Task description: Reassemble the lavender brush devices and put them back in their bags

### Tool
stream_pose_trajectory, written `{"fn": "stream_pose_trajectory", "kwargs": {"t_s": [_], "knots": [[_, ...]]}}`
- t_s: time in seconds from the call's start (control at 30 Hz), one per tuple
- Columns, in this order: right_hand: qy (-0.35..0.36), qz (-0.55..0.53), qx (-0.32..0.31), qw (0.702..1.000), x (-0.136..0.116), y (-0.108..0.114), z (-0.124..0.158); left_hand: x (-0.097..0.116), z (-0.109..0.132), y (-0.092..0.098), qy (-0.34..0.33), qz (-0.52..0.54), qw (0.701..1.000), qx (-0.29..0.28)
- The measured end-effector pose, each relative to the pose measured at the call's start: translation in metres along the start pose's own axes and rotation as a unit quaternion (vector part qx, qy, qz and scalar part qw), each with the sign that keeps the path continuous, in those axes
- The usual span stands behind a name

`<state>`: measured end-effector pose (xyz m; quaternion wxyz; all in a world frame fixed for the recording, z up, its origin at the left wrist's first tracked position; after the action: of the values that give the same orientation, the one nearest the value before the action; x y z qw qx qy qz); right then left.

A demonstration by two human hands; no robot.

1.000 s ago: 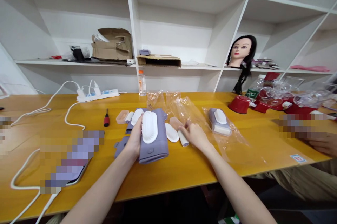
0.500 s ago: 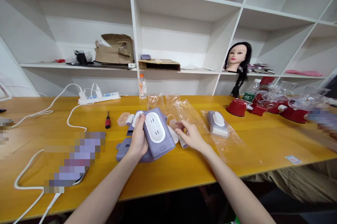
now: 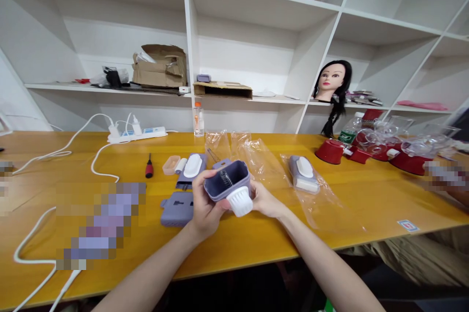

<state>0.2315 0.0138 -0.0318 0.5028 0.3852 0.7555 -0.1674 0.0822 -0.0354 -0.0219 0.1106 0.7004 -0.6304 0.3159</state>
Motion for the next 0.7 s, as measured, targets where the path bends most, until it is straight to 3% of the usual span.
{"fn": "stream_pose_trajectory", "kwargs": {"t_s": [0.1, 0.2, 0.3, 0.4, 0.57, 0.7], "knots": [[0.007, 0.0, -0.014, 1.0, 0.0, 0.001, 0.001, 0.009, 0.0, -0.002, -0.063, -0.019, 0.996, -0.052], [0.0, 0.002, -0.028, 1.0, 0.001, 0.002, 0.002, 0.008, 0.0, 0.0, -0.052, -0.03, 0.997, -0.038], [-0.005, -0.011, -0.002, 1.0, 0.002, 0.008, 0.004, -0.002, -0.003, 0.006, 0.018, -0.015, 0.999, 0.031], [-0.013, -0.039, 0.088, 0.995, 0.0, 0.018, 0.006, -0.01, -0.011, 0.013, 0.093, 0.04, 0.992, 0.081], [-0.031, -0.065, 0.162, 0.984, -0.002, 0.025, 0.005, -0.018, -0.024, 0.013, 0.257, 0.116, 0.957, 0.06], [-0.041, -0.013, 0.179, 0.983, -0.001, 0.018, 0.006, -0.025, -0.026, 0.012, 0.308, 0.11, 0.94, 0.096]]}}
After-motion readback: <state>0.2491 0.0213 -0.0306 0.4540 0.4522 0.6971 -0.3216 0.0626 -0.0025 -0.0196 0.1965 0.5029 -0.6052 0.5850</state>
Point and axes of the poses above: each hand's wrist, its own z-axis away from the middle knuckle, its own y-axis out of the back of the hand, x = y × z, the point moved 2 cm from there along -z, towards the middle knuckle, and after that the axes turned 10 degrees about y, right-handed, at the moved point
